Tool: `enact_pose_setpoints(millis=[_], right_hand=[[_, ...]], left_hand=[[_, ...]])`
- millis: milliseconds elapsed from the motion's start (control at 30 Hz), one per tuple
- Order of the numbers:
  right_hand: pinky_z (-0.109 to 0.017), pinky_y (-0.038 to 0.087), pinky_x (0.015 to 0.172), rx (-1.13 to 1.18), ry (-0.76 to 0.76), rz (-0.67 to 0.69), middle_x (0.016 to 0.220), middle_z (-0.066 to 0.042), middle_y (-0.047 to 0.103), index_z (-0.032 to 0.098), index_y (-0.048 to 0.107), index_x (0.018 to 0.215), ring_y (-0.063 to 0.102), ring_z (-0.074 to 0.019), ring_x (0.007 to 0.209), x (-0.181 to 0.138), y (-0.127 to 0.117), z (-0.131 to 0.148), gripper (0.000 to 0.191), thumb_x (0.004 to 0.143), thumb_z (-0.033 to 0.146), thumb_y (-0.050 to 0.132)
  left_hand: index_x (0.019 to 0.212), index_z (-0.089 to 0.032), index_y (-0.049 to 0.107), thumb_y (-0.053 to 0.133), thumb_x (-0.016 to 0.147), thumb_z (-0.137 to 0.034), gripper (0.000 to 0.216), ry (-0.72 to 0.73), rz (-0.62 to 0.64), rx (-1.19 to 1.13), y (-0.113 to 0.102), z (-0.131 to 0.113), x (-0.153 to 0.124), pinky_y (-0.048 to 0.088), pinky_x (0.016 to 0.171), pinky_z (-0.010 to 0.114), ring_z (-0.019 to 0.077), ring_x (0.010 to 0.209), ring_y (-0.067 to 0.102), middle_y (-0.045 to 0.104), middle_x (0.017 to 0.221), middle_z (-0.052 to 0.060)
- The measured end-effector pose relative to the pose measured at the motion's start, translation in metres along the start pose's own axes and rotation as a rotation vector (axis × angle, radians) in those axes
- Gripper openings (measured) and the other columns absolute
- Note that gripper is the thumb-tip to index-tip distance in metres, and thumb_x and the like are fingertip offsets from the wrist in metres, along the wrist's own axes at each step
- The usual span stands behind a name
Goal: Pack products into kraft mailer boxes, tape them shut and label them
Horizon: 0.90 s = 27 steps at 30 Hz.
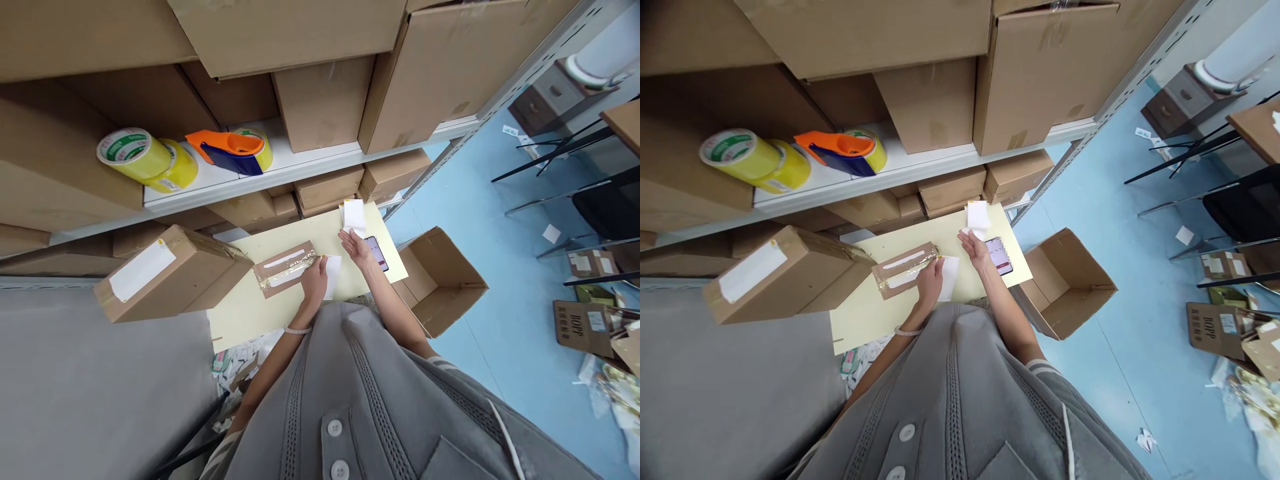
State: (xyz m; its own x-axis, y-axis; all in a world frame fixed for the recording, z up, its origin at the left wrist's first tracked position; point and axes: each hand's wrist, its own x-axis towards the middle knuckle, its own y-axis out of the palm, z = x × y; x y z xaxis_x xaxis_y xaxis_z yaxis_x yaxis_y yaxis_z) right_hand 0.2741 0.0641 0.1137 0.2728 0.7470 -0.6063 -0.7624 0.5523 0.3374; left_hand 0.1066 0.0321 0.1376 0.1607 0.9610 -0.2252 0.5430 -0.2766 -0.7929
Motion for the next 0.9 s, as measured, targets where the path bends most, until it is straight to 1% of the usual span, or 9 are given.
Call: enact_pose_setpoints(millis=[100,167,233,300,367,467,600,733,900], right_hand=[[-0.034,0.051,0.093,-0.132,0.125,0.086,0.123,-0.013,0.069,0.019,0.058,0.107,0.064,-0.0220,0.117,-0.003,0.008,0.003,0.031,0.094,0.045,0.048],[-0.037,0.050,0.093,-0.307,0.168,0.001,0.124,-0.016,0.067,0.018,0.055,0.114,0.063,-0.0242,0.115,-0.013,0.015,-0.002,0.037,0.091,0.047,0.051],[-0.035,0.048,0.096,-0.479,0.030,-0.142,0.127,-0.014,0.064,0.019,0.053,0.119,0.060,-0.0230,0.118,-0.028,0.021,-0.008,0.040,0.087,0.043,0.056],[-0.032,0.046,0.097,-0.584,-0.244,-0.239,0.124,-0.010,0.063,0.022,0.054,0.116,0.059,-0.0206,0.115,-0.049,0.026,-0.008,0.036,0.085,0.040,0.058],[-0.031,0.047,0.093,-0.632,-0.454,-0.188,0.107,-0.005,0.066,0.025,0.058,0.101,0.060,-0.0190,0.104,-0.071,0.031,-0.002,0.024,0.087,0.043,0.055],[-0.030,0.047,0.084,-0.657,-0.566,-0.001,0.082,-0.001,0.062,0.025,0.057,0.079,0.059,-0.0173,0.085,-0.100,0.040,0.011,0.024,0.087,0.047,0.055],[-0.029,0.044,0.074,-0.621,-0.638,0.096,0.075,0.001,0.060,0.024,0.056,0.074,0.055,-0.0157,0.074,-0.117,0.049,0.015,0.026,0.087,0.046,0.059],[-0.029,0.041,0.070,-0.606,-0.661,0.103,0.075,0.001,0.059,0.022,0.057,0.075,0.053,-0.0146,0.070,-0.115,0.048,0.010,0.024,0.087,0.043,0.061],[-0.029,0.040,0.066,-0.581,-0.635,0.091,0.070,0.002,0.056,0.022,0.055,0.073,0.049,-0.0139,0.066,-0.114,0.045,0.006,0.030,0.086,0.048,0.062]], left_hand=[[0.097,-0.019,0.070,0.037,0.102,-0.045,0.042,-0.004,-0.051,-0.036,-0.006,-0.002,0.000,0.036,0.066,0.028,0.0231,0.075,0.065,0.071,0.078,0.009],[0.095,-0.019,0.071,0.038,0.101,-0.046,0.043,-0.004,-0.095,-0.058,-0.013,-0.005,-0.001,0.035,0.065,0.027,0.0219,0.072,0.064,0.070,0.073,0.007],[0.095,-0.018,0.073,0.040,0.101,-0.047,0.044,0.002,-0.138,-0.084,-0.020,-0.007,-0.002,0.035,0.065,0.027,0.0209,0.070,0.063,0.070,0.071,0.007],[0.100,-0.018,0.075,0.042,0.100,-0.047,0.044,0.022,-0.183,-0.115,-0.028,-0.008,-0.004,0.037,0.067,0.026,0.0206,0.074,0.065,0.073,0.077,0.008],[0.109,-0.019,0.075,0.044,0.100,-0.046,0.043,0.060,-0.226,-0.145,-0.035,-0.010,-0.005,0.041,0.072,0.027,0.0209,0.081,0.067,0.076,0.088,0.008],[0.113,-0.021,0.075,0.046,0.100,-0.044,0.039,0.120,-0.285,-0.167,-0.040,-0.013,-0.006,0.045,0.079,0.029,0.0218,0.089,0.070,0.078,0.099,0.008],[0.110,-0.022,0.076,0.049,0.099,-0.038,0.033,0.198,-0.356,-0.172,-0.040,-0.018,-0.008,0.048,0.083,0.032,0.0227,0.091,0.072,0.078,0.103,0.007],[0.107,-0.023,0.076,0.051,0.098,-0.033,0.028,0.277,-0.392,-0.154,-0.037,-0.019,-0.012,0.049,0.083,0.033,0.0214,0.087,0.073,0.078,0.100,0.007],[0.105,-0.023,0.076,0.053,0.097,-0.028,0.025,0.320,-0.379,-0.141,-0.036,-0.019,-0.016,0.049,0.084,0.033,0.0207,0.086,0.073,0.079,0.096,0.007]])
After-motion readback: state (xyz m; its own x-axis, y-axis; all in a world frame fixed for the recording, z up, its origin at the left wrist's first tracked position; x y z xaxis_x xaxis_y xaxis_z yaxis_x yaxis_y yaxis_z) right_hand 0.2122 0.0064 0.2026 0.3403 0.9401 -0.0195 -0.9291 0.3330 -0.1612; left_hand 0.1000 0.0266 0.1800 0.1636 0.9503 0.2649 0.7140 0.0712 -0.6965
